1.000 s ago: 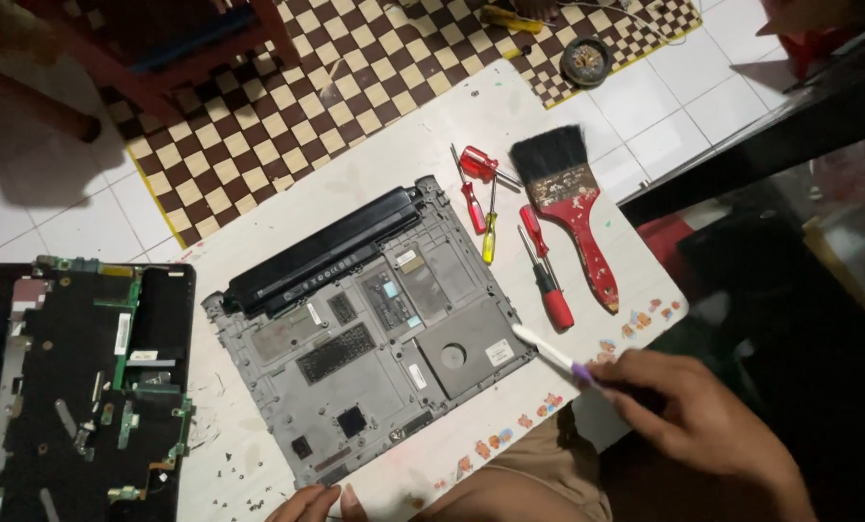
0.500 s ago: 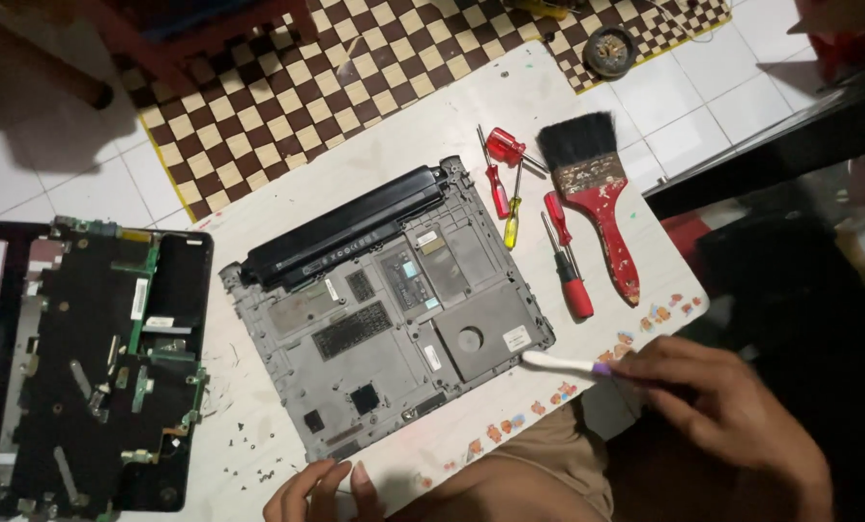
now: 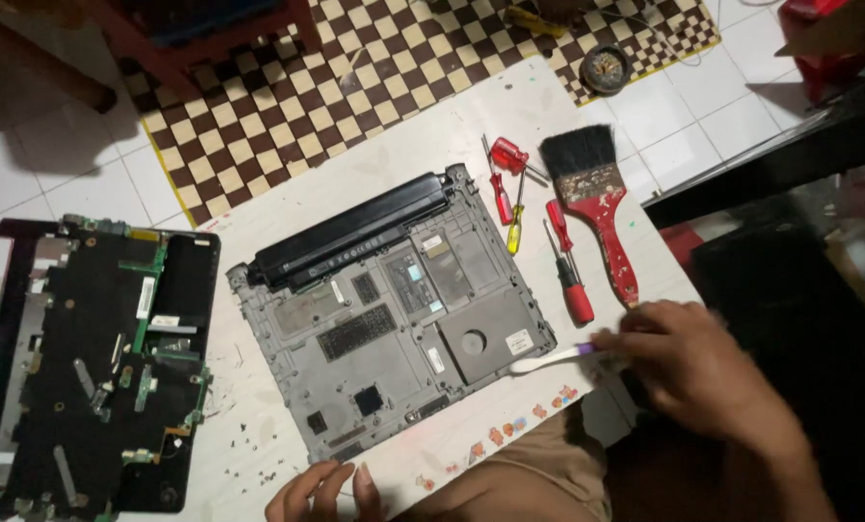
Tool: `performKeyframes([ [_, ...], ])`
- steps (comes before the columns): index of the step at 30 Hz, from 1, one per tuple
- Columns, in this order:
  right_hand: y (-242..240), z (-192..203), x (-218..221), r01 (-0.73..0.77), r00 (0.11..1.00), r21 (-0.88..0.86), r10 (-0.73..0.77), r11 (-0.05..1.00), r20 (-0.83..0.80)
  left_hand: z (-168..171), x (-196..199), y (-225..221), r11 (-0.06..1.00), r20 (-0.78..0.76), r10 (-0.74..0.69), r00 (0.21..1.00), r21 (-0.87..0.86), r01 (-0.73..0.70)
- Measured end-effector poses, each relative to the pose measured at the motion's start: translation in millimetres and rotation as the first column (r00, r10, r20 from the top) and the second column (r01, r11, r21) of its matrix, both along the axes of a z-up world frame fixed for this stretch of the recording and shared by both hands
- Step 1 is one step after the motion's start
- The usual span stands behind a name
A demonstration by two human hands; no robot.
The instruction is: Disassembling, cleaning, and reassembling a laptop using brushes and a screwdriver.
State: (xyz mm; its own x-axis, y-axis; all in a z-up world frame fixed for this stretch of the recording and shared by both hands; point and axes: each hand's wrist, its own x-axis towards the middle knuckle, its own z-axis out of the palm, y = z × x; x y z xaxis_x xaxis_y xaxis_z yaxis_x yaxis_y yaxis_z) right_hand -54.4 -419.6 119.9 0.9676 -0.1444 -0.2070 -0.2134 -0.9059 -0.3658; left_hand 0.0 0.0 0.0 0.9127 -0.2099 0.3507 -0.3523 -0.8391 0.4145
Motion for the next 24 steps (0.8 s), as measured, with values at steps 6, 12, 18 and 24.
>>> performKeyframes([
  [6, 10.4, 5.6, 13.0, 0.007, 1.000, 0.191, -0.003, 0.982, -0.021, -1.5, -3.4, -1.0, 1.000, -0.003, 0.022, 1.000, 0.007, -0.022],
  [12, 11.9, 1.7, 12.8, 0.002, 1.000, 0.118, 0.001, 0.993, -0.028, 4.7, 4.7, 4.2, 0.996, 0.034, -0.064, 0.997, 0.062, 0.062],
  [18, 22.2, -8.8, 11.7, 0.032, 0.989, 0.096, -0.018, 0.995, -0.147, -8.5, 14.6, 25.8, 0.861, 0.192, -0.446, 0.874, 0.358, 0.360],
  [24, 19.8, 7.3, 12.6, -0.025, 0.999, 0.133, 0.031, 0.991, -0.039, -15.7, 3.8, 18.0, 0.987, 0.037, -0.124, 0.992, 0.111, 0.119],
])
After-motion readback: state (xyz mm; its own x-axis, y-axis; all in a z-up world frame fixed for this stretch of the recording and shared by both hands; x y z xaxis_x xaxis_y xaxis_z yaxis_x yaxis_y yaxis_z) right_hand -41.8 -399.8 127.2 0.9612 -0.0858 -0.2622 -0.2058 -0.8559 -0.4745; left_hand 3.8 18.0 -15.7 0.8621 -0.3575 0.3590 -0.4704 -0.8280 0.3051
